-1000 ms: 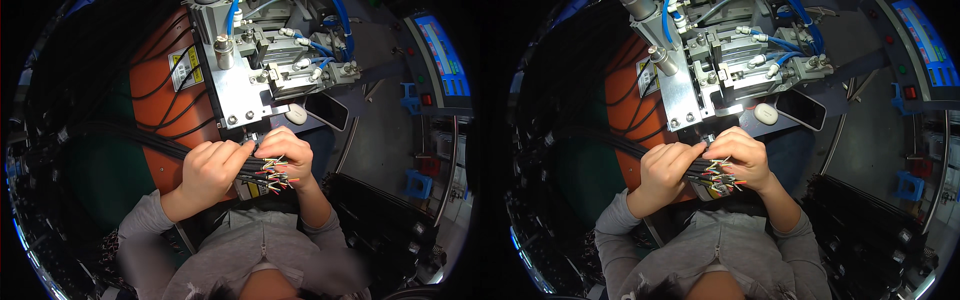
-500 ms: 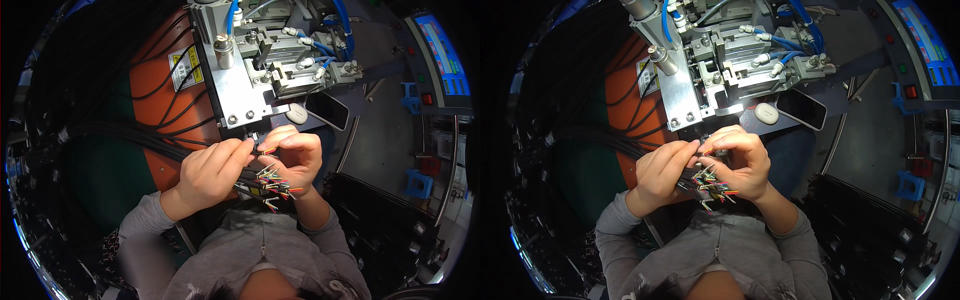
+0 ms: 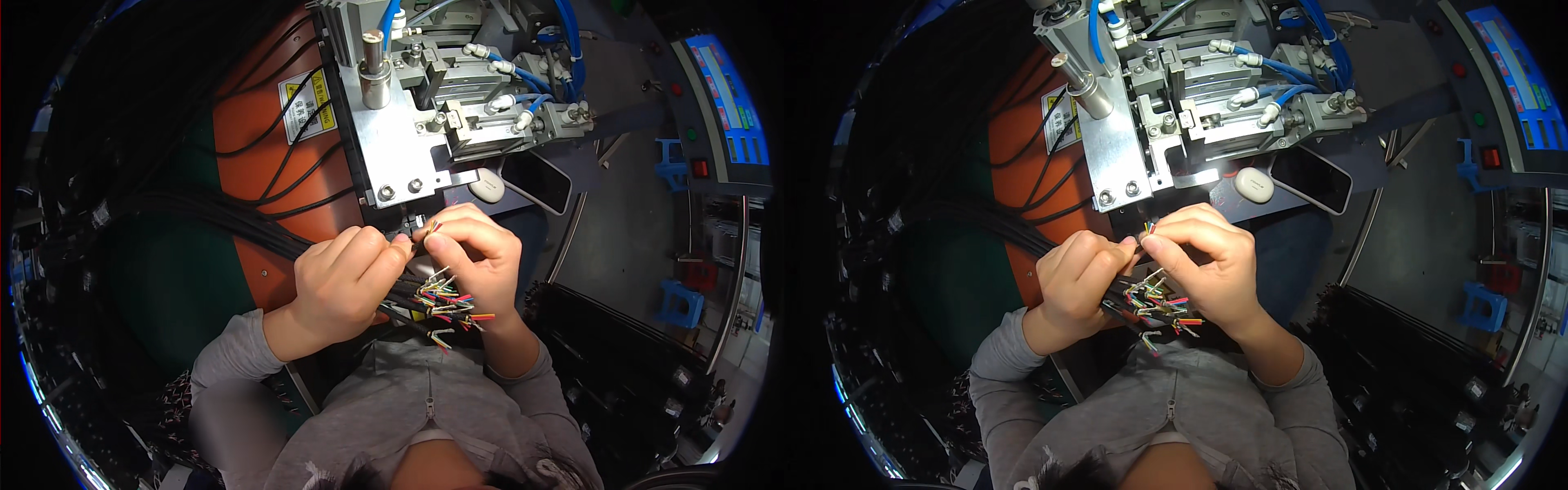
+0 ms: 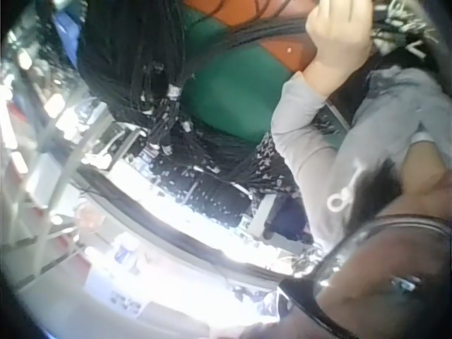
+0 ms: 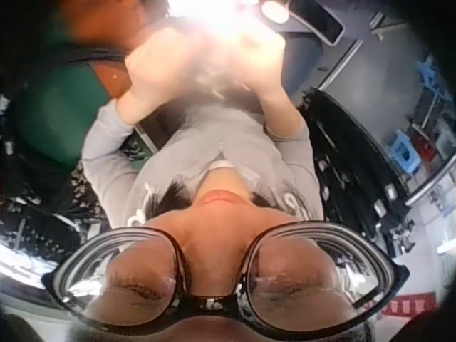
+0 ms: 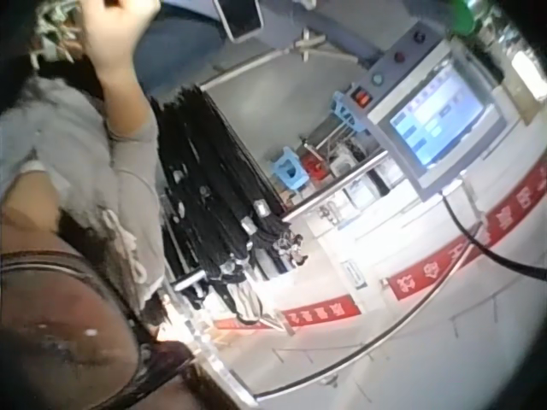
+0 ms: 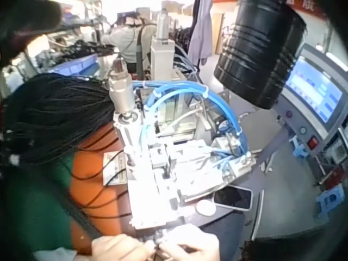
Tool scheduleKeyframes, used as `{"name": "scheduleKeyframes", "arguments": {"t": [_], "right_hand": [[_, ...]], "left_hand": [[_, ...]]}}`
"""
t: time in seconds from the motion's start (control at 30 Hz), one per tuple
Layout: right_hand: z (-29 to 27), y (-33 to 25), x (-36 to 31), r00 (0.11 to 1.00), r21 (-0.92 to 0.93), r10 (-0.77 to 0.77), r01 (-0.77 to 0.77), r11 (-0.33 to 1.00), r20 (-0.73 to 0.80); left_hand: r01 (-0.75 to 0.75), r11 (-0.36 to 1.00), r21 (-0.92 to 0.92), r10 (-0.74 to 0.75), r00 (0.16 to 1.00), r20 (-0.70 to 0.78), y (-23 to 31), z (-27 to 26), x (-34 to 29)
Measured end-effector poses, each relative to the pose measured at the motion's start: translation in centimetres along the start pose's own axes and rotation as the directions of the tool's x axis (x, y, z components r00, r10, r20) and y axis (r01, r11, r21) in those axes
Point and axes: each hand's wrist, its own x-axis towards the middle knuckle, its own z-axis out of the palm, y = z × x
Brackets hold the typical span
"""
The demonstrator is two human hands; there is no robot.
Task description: The person inserts multiple small colored wires into a terminal block on a machine. They repeatedly pull bundles of black cables from a nearby pile, separate individual wires, and insert them into the block one by one.
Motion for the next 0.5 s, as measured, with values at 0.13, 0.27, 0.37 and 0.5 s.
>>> {"name": "scheduleKeyframes", "arguments": {"t": [0.13, 0.27, 0.37, 0.5], "right_hand": [[0.1, 0.2, -0.1, 0.983, -0.068, -0.128, 0.12, 0.99, -0.129], [0.4, -0.2, 0.2, 0.921, -0.393, -0.378, 0.314, 0.864, -0.095], [-0.2, -0.7, 0.6, 0.962, -0.42, -0.272, 0.238, 0.876, -0.022], [-1.3, -0.7, 0.8, 0.993, -0.367, -0.084, 0.107, 0.924, 0.078]], "left_hand": [[0.028, 1.0, -0.005, -0.028, 0.997, 0.069, 0.4, -0.5, 0.4], [-0.004, 0.998, 0.065, -0.001, 0.998, 0.069, 0.1, 0.0, -0.1], [-0.018, 0.991, 0.133, 0.005, 0.995, 0.098, 0.4, -0.1, 0.1], [-0.031, 0.988, 0.152, 0.01, 0.99, 0.138, 0.5, 0.1, 0.0]]}}
